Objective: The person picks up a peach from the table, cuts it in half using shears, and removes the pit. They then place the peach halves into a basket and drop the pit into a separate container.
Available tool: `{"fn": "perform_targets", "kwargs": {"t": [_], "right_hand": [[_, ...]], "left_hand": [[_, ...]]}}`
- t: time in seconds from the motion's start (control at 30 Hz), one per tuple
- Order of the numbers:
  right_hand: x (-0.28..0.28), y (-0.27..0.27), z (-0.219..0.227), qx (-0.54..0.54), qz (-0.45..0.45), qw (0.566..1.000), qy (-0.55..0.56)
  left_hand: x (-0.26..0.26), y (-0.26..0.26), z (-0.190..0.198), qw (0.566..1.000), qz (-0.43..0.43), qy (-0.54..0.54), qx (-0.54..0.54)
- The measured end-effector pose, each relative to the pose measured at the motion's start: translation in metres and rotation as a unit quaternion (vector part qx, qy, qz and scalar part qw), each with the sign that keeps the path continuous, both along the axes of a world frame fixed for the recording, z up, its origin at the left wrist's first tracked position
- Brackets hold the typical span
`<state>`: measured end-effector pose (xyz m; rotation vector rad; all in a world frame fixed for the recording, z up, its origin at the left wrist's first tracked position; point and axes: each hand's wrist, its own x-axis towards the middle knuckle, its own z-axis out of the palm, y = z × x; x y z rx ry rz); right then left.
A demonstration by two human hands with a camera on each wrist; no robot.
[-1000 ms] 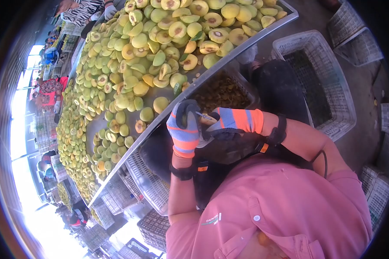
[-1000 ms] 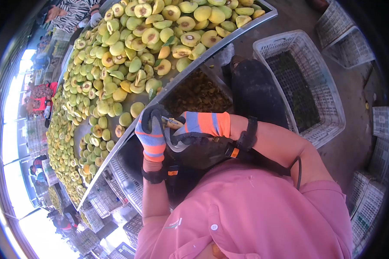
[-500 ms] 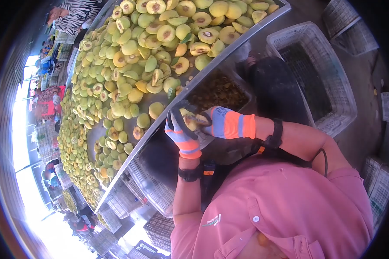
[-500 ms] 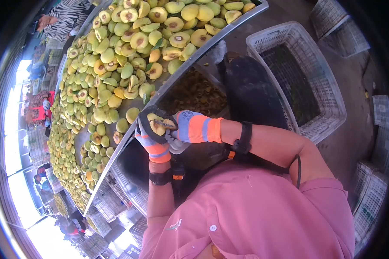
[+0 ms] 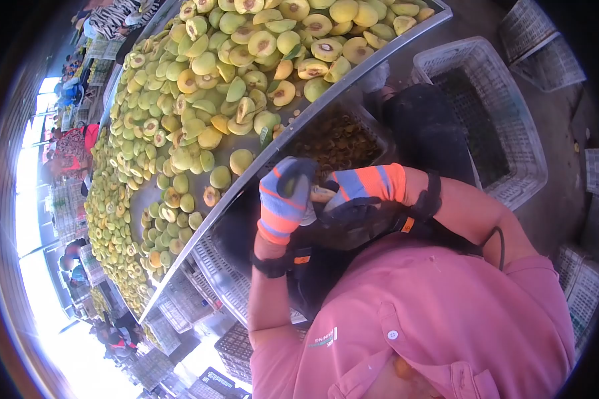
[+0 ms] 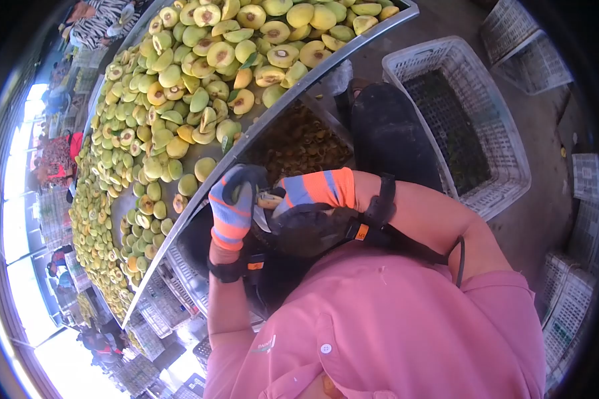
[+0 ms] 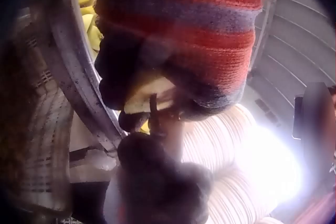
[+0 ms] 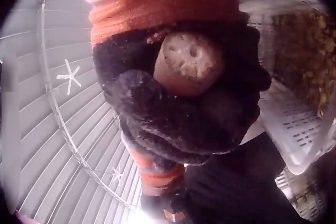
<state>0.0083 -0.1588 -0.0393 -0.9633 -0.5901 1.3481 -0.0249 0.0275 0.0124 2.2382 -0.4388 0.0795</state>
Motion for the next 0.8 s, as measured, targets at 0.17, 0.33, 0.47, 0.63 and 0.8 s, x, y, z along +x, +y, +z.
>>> {"fn": "perform_targets", "kwargs": {"t": [0.17, 0.33, 0.47, 0.63, 0.8], "right_hand": [[-0.001, -0.006, 0.027, 0.047, 0.156, 0.966, 0.199], [-0.005, 0.001, 0.016, 0.097, 0.122, 0.936, 0.316], [0.001, 0.019, -0.004, -0.234, -0.130, 0.952, 0.149], [-0.005, 0.026, -0.017, -0.245, -0.142, 0.937, 0.203], [0.005, 0.032, -0.006, -0.226, -0.189, 0.942, 0.163]], "left_hand": [[-0.019, 0.002, 0.025, 0.957, -0.068, 0.198, -0.201], [-0.040, 0.017, -0.007, 0.986, 0.138, -0.097, -0.001], [-0.084, 0.056, 0.029, 0.909, 0.396, -0.045, -0.120], [-0.102, 0.120, 0.044, 0.772, 0.500, -0.006, 0.392], [-0.015, 0.103, 0.033, 0.894, 0.390, 0.049, 0.216]]}}
